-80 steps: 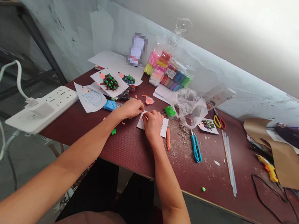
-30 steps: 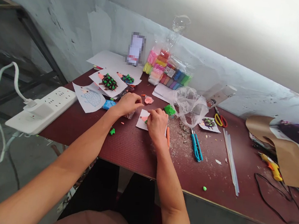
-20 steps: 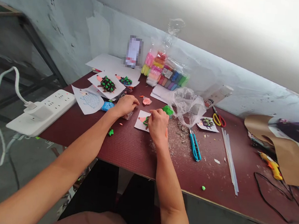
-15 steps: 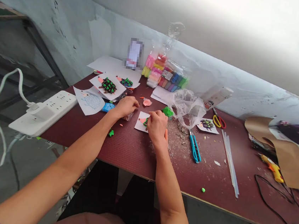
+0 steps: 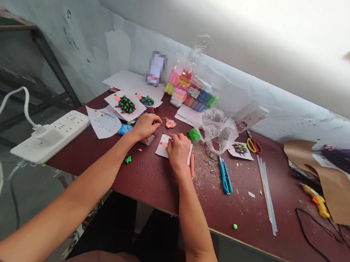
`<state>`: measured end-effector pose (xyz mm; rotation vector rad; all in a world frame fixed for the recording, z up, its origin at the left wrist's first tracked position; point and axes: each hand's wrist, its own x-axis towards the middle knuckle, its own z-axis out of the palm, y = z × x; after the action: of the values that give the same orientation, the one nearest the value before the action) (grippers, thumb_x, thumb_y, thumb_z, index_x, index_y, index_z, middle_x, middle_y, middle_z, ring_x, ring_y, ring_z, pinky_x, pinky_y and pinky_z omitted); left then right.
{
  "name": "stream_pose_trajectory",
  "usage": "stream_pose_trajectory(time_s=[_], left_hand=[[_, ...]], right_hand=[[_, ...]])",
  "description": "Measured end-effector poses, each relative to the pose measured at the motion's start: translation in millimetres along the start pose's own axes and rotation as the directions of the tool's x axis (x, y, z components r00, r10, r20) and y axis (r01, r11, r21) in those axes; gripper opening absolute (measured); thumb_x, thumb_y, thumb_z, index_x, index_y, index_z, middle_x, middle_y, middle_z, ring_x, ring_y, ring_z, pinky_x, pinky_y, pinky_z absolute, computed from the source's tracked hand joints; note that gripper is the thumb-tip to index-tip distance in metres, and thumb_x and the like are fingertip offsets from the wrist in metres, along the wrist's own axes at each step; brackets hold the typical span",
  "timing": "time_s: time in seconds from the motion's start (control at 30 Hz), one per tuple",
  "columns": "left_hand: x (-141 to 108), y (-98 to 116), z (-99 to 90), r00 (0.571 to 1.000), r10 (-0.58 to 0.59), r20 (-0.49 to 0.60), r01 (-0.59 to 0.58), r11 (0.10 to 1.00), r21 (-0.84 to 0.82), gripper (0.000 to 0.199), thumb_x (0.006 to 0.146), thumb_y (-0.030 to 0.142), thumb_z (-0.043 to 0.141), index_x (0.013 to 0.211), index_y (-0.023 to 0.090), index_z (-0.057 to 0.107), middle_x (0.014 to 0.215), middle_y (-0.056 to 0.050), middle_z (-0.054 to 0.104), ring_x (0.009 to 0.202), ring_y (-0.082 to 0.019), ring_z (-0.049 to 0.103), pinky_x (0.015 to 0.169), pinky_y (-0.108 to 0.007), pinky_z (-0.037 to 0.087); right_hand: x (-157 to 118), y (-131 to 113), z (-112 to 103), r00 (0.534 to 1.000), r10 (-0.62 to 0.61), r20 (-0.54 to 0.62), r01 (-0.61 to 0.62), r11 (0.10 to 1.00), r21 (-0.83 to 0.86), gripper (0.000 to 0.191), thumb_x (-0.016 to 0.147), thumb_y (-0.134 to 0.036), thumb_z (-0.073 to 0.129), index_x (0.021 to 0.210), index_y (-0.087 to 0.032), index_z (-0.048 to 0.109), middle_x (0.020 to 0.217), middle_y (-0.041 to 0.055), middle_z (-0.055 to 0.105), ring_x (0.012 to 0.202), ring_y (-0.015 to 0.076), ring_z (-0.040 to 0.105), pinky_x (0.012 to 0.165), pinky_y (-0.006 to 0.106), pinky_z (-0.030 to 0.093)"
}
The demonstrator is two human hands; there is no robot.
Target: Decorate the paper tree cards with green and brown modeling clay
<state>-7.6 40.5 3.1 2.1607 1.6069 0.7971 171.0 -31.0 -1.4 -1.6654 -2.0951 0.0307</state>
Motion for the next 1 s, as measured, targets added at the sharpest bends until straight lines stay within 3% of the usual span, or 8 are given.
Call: stream_pose_trajectory(time_s=[0.17,0.3,0.5,0.7,0.83,1.0], left_hand=[[1.3,-4.7,-3.2,0.992,-0.037,-0.118,0.027,0.996,-0.082,0.024,0.090,0.016,0.058,0.100,0.018,0.079,0.103,-0.007,0.079,0.093,-0.020,0.071,0.090,-0.029,0.052],[-0.8,-3.7,-6.4,0.991,-0.069,-0.112,0.054,0.991,-0.126,0.021,0.090,0.018,0.060,0.099,0.018,0.079,0.099,-0.006,0.079,0.089,-0.019,0.071,0.087,-0.027,0.052],[-10.4,-3.7,-14.1,0.994,-0.063,-0.086,0.054,0.993,-0.104,0.020,0.091,0.017,0.060,0.097,0.018,0.079,0.098,-0.006,0.080,0.090,-0.019,0.071,0.087,-0.028,0.052],[-32.9,-14.5,-15.3,0.975,-0.115,-0.193,0.088,0.986,-0.142,0.022,0.095,0.018,0.056,0.100,0.017,0.077,0.100,-0.007,0.079,0.091,-0.019,0.071,0.088,-0.028,0.051],[-55.5,-16.7,-10.3,0.962,-0.138,-0.238,0.129,0.990,-0.052,0.025,0.096,0.017,0.052,0.103,0.017,0.076,0.107,-0.009,0.077,0.097,-0.021,0.069,0.090,-0.030,0.050],[-74.4,-8.3,-5.2,0.989,-0.039,-0.144,0.056,0.992,0.115,0.023,0.093,0.021,0.058,0.107,0.020,0.076,0.113,-0.008,0.075,0.110,-0.027,0.063,0.099,-0.039,0.045]], right_hand=[[-0.8,-4.3,0.1,0.999,-0.018,0.034,0.018,1.000,-0.011,0.025,0.100,-0.024,0.051,0.089,-0.020,0.073,0.090,0.0074,0.069,0.087,0.0215,0.057,0.078,0.033,0.033],[0.2,-3.3,-0.6,1.000,-0.004,0.028,0.005,1.000,-0.025,0.028,0.101,-0.028,0.052,0.081,-0.019,0.070,0.085,0.0068,0.070,0.083,0.0210,0.057,0.076,0.033,0.031],[0.5,-4.4,-0.2,0.999,-0.035,0.024,0.035,0.999,-0.027,0.030,0.102,-0.028,0.051,0.080,-0.019,0.069,0.083,0.0067,0.069,0.082,0.0207,0.057,0.075,0.032,0.031],[-2.9,-13.7,5.6,0.992,-0.108,0.062,0.108,0.994,0.010,0.026,0.101,-0.027,0.052,0.083,-0.020,0.070,0.084,0.0063,0.069,0.083,0.0204,0.056,0.076,0.032,0.031],[-6.3,-24.4,13.6,0.978,-0.178,0.106,0.175,0.984,0.034,0.022,0.100,-0.025,0.056,0.084,-0.020,0.070,0.085,0.0059,0.069,0.085,0.0209,0.058,0.079,0.032,0.033],[-9.5,-33.9,19.3,0.970,-0.209,0.126,0.206,0.978,0.036,0.018,0.099,-0.023,0.057,0.088,-0.020,0.072,0.089,0.0068,0.070,0.088,0.0213,0.059,0.080,0.032,0.034]])
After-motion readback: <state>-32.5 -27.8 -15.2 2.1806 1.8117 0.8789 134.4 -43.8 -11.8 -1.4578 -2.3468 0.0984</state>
